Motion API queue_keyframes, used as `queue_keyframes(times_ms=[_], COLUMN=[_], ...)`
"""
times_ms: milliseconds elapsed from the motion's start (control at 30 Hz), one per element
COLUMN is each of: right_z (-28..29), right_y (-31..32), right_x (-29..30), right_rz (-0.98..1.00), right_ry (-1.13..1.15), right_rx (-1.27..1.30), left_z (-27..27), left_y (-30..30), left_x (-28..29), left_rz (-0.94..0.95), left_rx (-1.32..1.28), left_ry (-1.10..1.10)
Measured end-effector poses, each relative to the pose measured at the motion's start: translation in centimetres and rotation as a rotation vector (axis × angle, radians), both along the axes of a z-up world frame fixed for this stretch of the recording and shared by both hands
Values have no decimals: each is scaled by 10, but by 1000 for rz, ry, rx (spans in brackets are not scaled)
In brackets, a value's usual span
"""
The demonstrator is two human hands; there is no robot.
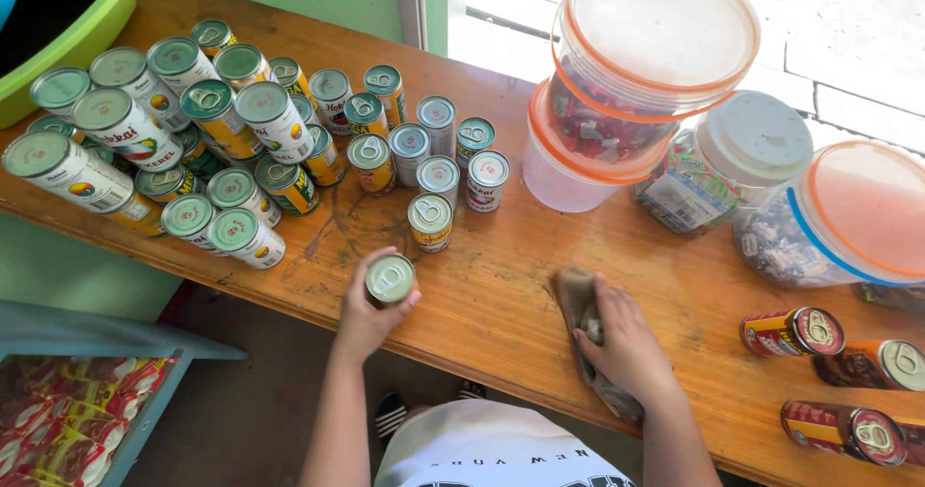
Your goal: The person is wiping dust off canned goods using a cloth and then organizing them onto blue wooden shelves in a small store.
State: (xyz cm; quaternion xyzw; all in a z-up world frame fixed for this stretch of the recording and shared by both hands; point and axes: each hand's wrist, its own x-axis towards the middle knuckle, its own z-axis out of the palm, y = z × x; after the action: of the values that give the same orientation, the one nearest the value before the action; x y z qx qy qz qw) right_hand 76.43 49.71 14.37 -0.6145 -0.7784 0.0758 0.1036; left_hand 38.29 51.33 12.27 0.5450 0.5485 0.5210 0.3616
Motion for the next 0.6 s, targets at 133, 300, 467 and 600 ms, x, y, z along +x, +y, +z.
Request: queue_keyframes(times_ms=[133, 300, 467, 600], right_z=[23, 47, 74, 40], right_y=[-10, -25, -24, 0], right_x=[-39, -67, -83, -72], right_rz=[106, 175, 390, 313], right_ry=[-143, 482, 545, 248], right_rx=[95, 112, 149, 384], left_z=[-20, -10, -3, -19], left_y=[-16, -30, -29, -19], left_x=[32, 80, 103, 105], left_rz=[-108, -102, -166, -153], left_rx=[47, 254, 533, 648], left_ry=[-140, 153, 517, 535])
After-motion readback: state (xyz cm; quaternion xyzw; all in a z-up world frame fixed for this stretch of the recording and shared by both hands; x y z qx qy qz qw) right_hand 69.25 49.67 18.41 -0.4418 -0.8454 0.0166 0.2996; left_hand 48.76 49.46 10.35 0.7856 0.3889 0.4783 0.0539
